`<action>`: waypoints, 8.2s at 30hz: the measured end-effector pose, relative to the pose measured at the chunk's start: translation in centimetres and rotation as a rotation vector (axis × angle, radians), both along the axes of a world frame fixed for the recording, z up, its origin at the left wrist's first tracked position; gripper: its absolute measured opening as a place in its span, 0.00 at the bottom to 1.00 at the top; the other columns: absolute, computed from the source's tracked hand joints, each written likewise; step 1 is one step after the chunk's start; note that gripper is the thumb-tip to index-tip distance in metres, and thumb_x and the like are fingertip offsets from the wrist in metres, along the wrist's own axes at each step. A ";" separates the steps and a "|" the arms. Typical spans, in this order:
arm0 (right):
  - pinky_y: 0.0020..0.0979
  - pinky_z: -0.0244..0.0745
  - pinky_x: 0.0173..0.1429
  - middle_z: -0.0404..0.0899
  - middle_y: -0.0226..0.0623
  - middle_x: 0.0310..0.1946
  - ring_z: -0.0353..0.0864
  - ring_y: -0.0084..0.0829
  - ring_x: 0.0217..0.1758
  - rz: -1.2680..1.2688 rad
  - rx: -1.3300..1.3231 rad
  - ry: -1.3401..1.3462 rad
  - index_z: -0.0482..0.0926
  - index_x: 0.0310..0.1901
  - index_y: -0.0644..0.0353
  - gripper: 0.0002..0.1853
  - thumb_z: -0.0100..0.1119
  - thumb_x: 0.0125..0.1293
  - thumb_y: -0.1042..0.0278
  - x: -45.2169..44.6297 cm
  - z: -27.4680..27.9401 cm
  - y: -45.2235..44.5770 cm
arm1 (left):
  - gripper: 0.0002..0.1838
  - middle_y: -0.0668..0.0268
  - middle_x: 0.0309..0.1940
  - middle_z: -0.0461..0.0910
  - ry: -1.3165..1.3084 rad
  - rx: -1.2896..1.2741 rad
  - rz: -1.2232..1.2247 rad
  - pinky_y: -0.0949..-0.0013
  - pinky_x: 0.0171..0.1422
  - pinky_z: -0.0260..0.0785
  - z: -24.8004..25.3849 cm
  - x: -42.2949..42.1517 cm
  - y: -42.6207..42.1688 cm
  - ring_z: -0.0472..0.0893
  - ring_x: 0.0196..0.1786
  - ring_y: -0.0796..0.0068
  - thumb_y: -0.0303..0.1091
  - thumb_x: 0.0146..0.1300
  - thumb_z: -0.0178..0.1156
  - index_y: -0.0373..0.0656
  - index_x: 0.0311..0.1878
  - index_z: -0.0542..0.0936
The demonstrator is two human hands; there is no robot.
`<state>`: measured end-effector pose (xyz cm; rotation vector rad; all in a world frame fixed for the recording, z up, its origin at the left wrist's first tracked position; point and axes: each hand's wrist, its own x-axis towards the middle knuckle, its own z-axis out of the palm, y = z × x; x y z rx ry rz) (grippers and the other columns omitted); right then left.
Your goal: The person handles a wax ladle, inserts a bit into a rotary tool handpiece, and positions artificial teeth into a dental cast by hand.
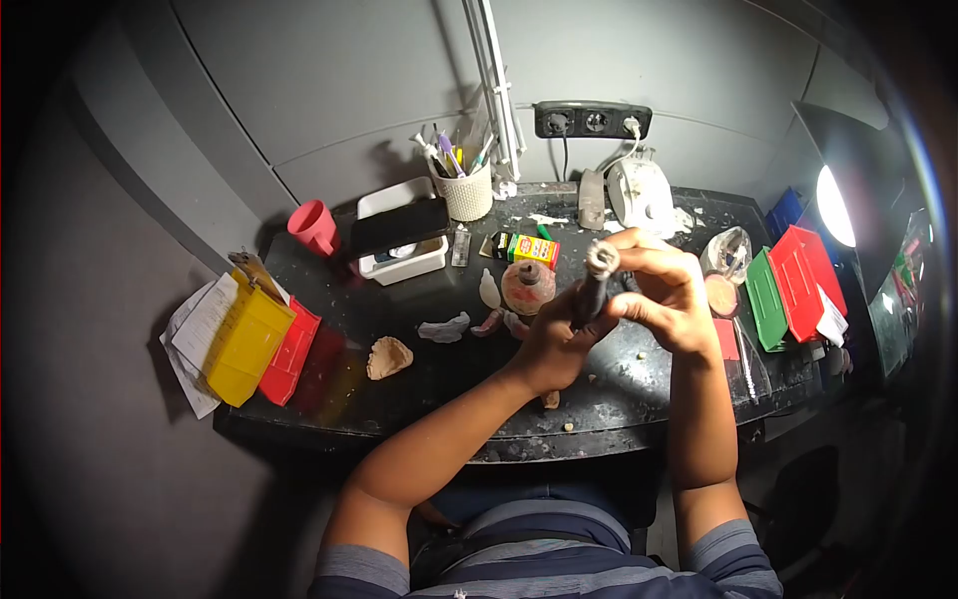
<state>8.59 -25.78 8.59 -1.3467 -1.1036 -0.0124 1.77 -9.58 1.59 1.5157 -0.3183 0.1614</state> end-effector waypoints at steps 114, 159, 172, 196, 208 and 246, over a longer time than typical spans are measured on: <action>0.39 0.77 0.69 0.87 0.41 0.54 0.83 0.36 0.65 -0.457 -0.342 -0.283 0.88 0.51 0.65 0.10 0.66 0.71 0.77 -7.1 4.5 0.7 | 0.13 0.57 0.18 0.78 -0.294 0.333 0.247 0.59 0.30 0.71 -1.9 0.5 0.5 0.82 0.23 0.61 0.30 0.63 0.65 0.37 0.25 0.75; 0.40 0.79 0.52 0.75 0.48 0.40 0.79 0.33 0.35 -0.361 0.495 0.088 0.72 0.47 0.67 0.21 0.52 0.82 0.50 1.1 -3.1 -2.5 | 0.32 0.47 0.49 0.78 -0.067 1.036 0.943 0.51 0.61 0.72 0.2 6.9 26.2 0.79 0.54 0.43 0.55 0.62 0.74 0.31 0.50 0.80; 0.33 0.74 0.49 0.77 0.46 0.42 0.77 0.32 0.42 -0.351 0.566 0.089 0.75 0.47 0.68 0.14 0.46 0.85 0.64 2.8 -3.8 -2.7 | 0.30 0.43 0.50 0.81 -0.080 1.089 0.978 0.48 0.64 0.71 0.1 7.3 25.8 0.79 0.57 0.42 0.53 0.70 0.66 0.28 0.52 0.82; 0.45 0.77 0.55 0.74 0.44 0.40 0.73 0.31 0.39 -0.429 0.569 -0.114 0.74 0.48 0.66 0.15 0.43 0.86 0.62 3.4 -3.1 -4.0 | 0.06 0.61 0.24 0.80 -0.204 0.912 0.162 0.67 0.27 0.65 5.2 -1.0 10.0 0.75 0.21 0.73 0.27 0.65 0.68 0.36 0.33 0.82; 0.41 0.76 0.53 0.75 0.44 0.41 0.72 0.29 0.39 -0.386 0.528 -0.103 0.75 0.48 0.67 0.15 0.43 0.86 0.63 4.0 -3.3 -4.4 | 0.06 0.61 0.27 0.81 -0.265 1.002 -0.060 0.59 0.31 0.75 3.0 -1.1 8.9 0.83 0.28 0.57 0.32 0.66 0.67 0.41 0.36 0.82; 0.41 0.75 0.56 0.82 0.41 0.41 0.82 0.46 0.47 -0.458 -0.959 -0.446 0.86 0.45 0.63 0.12 0.69 0.58 0.74 3.8 -7.2 -2.2 | 0.18 0.60 0.39 0.79 -0.131 1.102 -0.193 0.57 0.40 0.76 2.1 -1.9 7.0 0.82 0.37 0.55 0.41 0.60 0.75 0.39 0.46 0.84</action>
